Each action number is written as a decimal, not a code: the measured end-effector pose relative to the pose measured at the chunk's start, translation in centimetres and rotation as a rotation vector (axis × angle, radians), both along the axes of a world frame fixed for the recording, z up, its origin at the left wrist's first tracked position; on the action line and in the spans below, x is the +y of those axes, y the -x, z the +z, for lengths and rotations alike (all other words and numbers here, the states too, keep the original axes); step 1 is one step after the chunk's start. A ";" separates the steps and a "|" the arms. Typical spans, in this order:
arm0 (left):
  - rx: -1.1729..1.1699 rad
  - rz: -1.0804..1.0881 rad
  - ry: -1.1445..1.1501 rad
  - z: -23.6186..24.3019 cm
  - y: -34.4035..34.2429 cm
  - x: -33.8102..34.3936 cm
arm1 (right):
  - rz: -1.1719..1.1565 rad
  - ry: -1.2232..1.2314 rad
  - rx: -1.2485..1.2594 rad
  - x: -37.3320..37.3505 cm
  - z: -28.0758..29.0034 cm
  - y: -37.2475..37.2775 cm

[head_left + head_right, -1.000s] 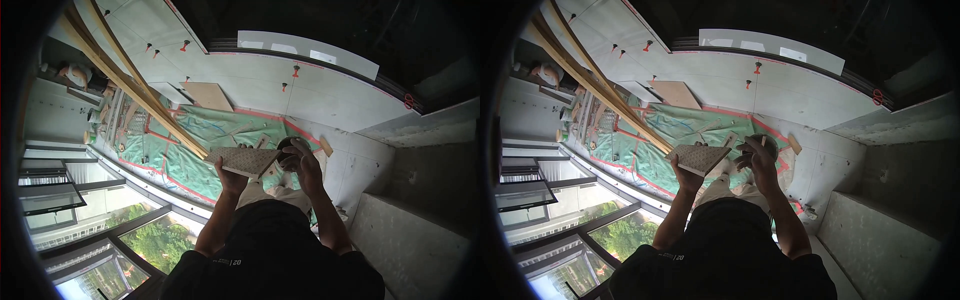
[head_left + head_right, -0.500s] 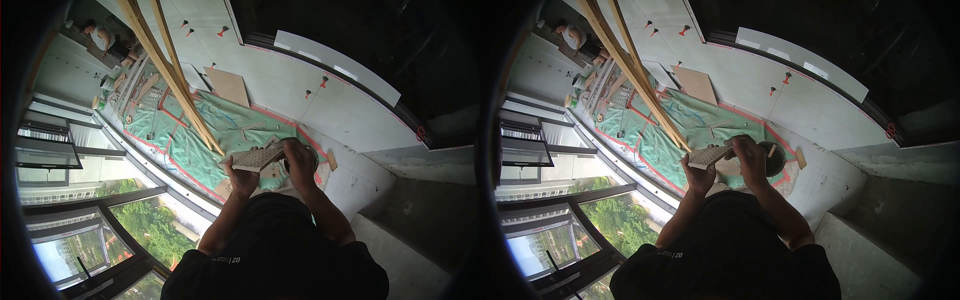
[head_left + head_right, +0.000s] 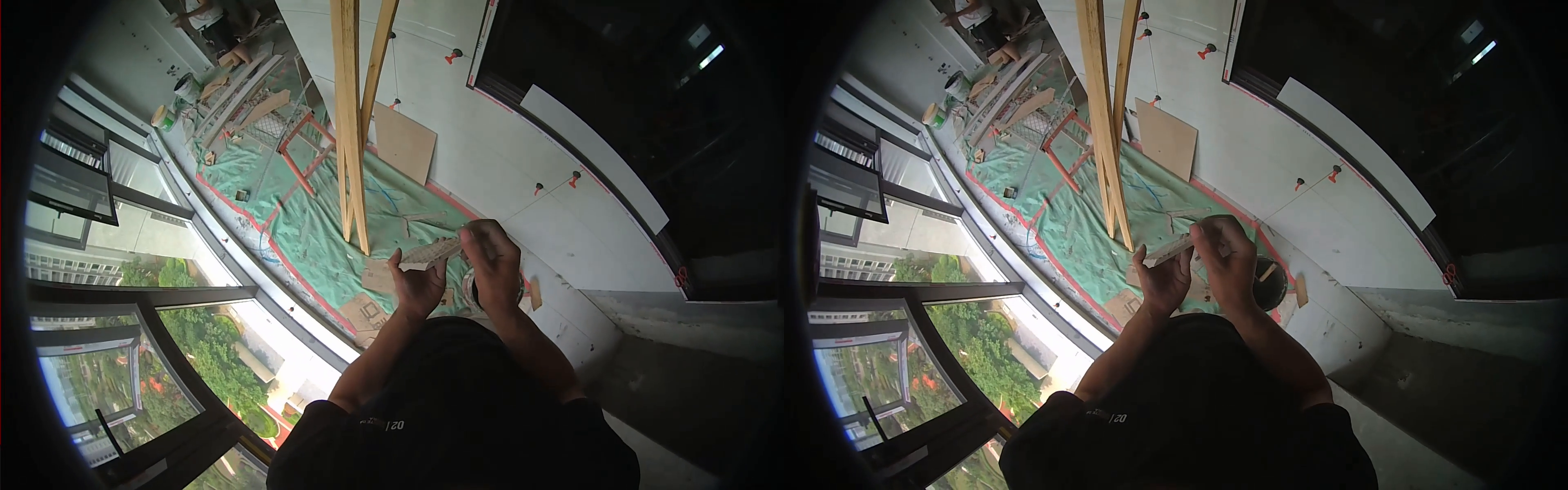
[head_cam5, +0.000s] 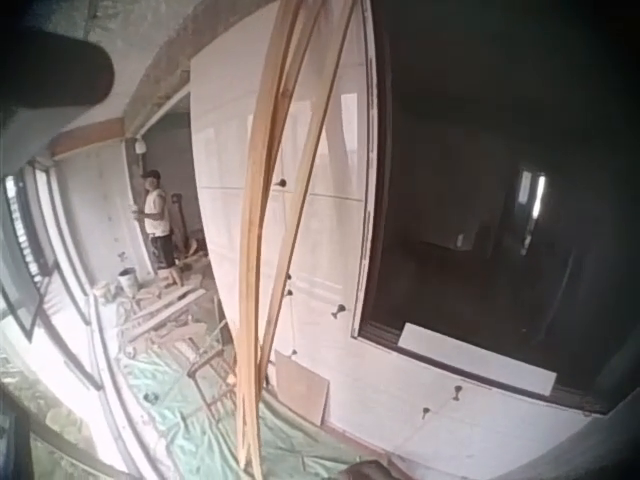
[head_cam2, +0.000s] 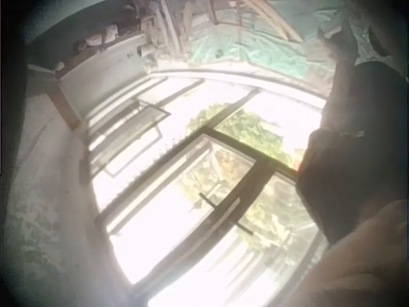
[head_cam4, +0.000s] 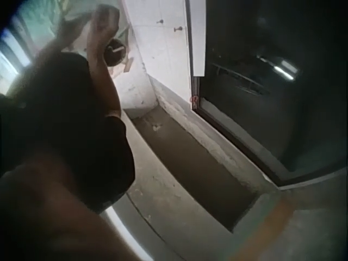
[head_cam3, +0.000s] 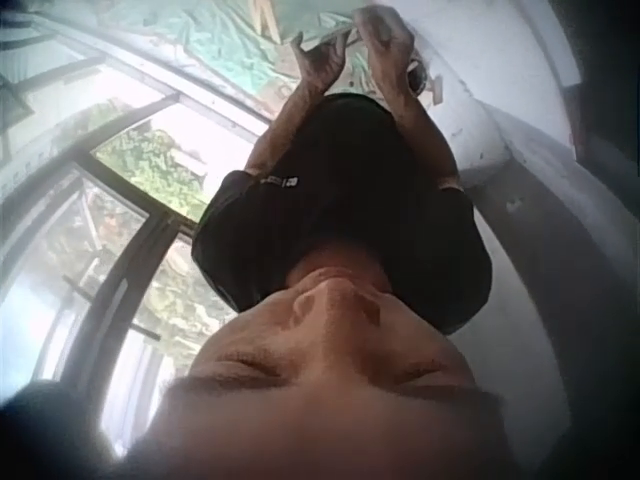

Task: Cutting a tile with a grinder and applying mortar to install it on a wall.

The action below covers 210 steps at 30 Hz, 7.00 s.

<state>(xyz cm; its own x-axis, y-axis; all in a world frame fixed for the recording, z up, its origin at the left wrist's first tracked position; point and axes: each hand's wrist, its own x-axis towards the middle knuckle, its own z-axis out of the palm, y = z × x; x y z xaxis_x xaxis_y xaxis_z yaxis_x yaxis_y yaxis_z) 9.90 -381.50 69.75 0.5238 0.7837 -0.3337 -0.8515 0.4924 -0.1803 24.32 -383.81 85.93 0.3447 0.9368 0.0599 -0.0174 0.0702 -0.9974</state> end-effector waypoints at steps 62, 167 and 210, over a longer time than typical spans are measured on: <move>0.460 0.032 0.172 -4.1 5.5 0.9 | 0.353 -0.531 -0.665 3.8 -10.5 -4.7; 0.459 -0.873 0.047 -57.7 -15.9 0.6 | -0.298 0.945 0.037 -10.0 -56.1 -9.8; 0.371 -0.902 0.184 -50.1 -10.4 2.3 | -0.575 1.006 0.696 -25.5 -74.8 -12.6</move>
